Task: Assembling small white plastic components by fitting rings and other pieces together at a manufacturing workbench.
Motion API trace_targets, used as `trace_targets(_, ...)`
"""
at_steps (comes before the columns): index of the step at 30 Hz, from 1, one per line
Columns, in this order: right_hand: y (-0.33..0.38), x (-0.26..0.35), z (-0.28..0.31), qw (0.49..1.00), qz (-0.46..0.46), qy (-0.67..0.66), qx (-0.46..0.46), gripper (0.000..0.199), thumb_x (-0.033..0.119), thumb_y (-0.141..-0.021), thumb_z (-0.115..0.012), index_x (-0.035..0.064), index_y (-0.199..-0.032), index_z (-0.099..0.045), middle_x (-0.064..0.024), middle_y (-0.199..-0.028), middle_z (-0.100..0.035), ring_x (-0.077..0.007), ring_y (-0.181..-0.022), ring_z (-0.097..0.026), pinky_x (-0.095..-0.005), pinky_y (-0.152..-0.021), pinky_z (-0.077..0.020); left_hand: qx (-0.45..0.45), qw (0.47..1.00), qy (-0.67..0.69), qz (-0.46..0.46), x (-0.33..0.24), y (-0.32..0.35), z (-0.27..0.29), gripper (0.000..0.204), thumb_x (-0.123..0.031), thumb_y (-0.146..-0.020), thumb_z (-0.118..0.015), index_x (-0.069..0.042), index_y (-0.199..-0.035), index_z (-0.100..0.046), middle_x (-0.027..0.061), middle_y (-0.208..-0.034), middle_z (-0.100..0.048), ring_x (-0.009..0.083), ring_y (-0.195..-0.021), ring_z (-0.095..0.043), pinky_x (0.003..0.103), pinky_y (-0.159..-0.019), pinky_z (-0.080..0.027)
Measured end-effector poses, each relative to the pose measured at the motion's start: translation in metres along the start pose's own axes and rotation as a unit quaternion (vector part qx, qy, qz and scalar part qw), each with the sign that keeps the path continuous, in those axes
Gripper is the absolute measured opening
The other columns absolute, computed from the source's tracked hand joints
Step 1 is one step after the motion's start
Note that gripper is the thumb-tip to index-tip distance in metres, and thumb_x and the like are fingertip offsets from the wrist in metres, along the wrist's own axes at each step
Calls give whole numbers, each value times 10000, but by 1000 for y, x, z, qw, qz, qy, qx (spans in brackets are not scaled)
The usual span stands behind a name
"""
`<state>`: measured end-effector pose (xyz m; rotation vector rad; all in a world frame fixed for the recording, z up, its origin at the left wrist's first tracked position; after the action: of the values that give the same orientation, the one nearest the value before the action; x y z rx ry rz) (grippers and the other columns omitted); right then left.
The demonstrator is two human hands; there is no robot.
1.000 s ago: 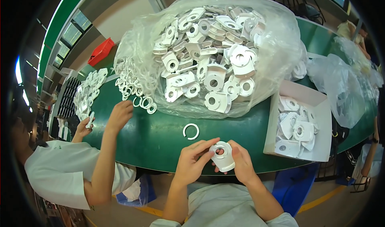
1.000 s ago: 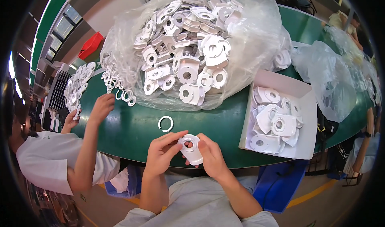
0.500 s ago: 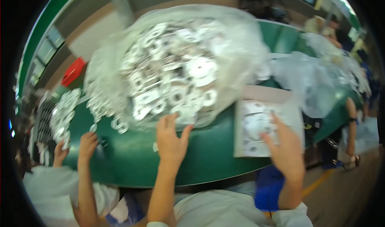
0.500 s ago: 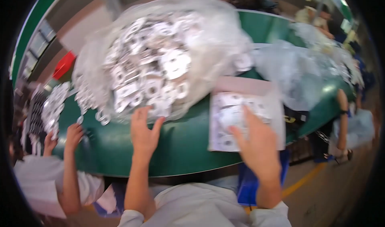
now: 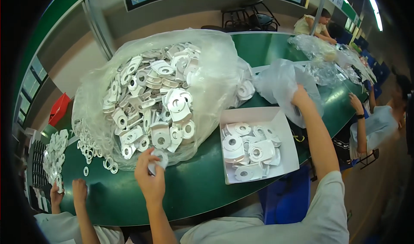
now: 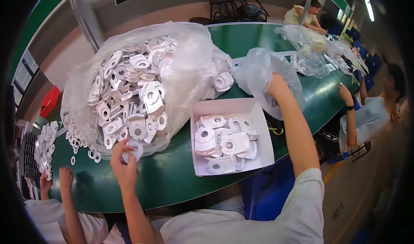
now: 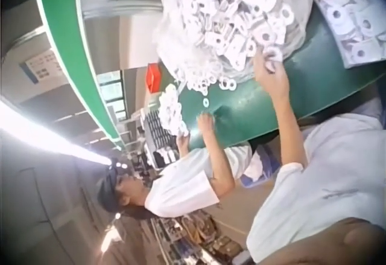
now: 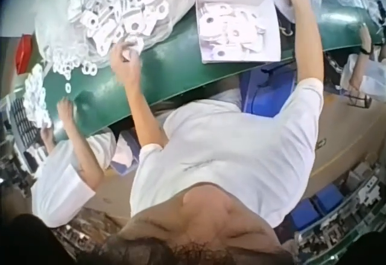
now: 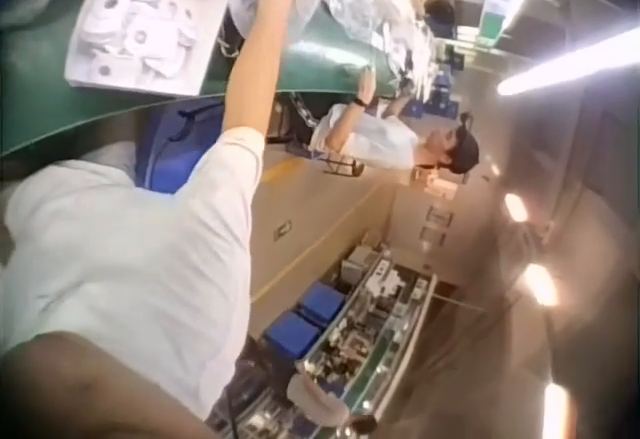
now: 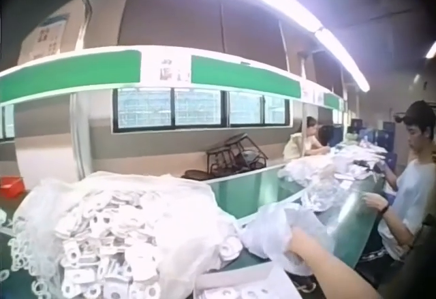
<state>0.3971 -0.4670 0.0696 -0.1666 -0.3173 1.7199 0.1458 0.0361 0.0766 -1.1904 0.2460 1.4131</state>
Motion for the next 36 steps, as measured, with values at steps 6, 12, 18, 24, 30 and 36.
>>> trace_targets(6,-8,118,34,996,39,8,-85,176,184,-792,-580,40,-881,-627,-169,-949,-649,-341,-816,-613,-438,-730,-480,49,975,144,161,8,62,14,481,100,-673,-506,18,-1143,-562,149,-1127,-500,262,-1001,-571,332,-756,-560)
trace_targets(12,-28,93,-27,986,91,136,-40,323,222,-791,-590,66,-1073,-605,-144,-976,-641,-304,-898,-617,-413,-800,-483,58,922,288,251,16,97,5,610,147,-716,-514,55,-1306,-395,164,-1171,-454,269,-1008,-595,395,-741,-605)
trace_targets(18,-38,14,-35,999,2,-7,-49,337,215,-784,-596,73,-1088,-621,-134,-940,-655,-304,-904,-630,-400,-826,-499,50,911,327,246,21,101,0,605,162,-715,-506,62,-1302,-400,164,-1182,-446,277,-1006,-597,400,-738,-607)
trace_targets(24,31,17,43,969,58,-224,-91,230,172,-839,-571,-2,-970,-648,-117,-869,-649,-221,-733,-613,-336,-624,-486,55,855,412,309,19,113,-23,564,125,-719,-529,49,-1269,-427,159,-1142,-542,288,-965,-626,420,-749,-598)
trace_targets(30,154,84,117,846,-187,-491,-93,202,121,-867,-593,-50,-944,-667,-39,-701,-627,-77,-513,-518,-202,-475,-413,33,814,494,304,5,113,-35,493,107,-753,-549,58,-1230,-434,175,-1142,-547,298,-1001,-611,454,-795,-580)
trace_targets(36,198,203,116,801,-128,-585,3,159,-25,-785,-617,-57,-930,-676,-109,-784,-679,-115,-641,-621,-203,-569,-477,60,819,496,282,-16,115,-42,533,55,-780,-582,51,-1284,-409,174,-1165,-557,290,-1054,-590,433,-856,-545)
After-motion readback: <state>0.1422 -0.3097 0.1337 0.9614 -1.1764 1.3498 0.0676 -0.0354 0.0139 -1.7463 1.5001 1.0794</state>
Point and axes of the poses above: each hand's wrist, its own y-axis away from the middle knuckle, its own z-axis out of the back of the hand, x = y × z, the point moved 7 cm from there along -y, towards the middle knuckle
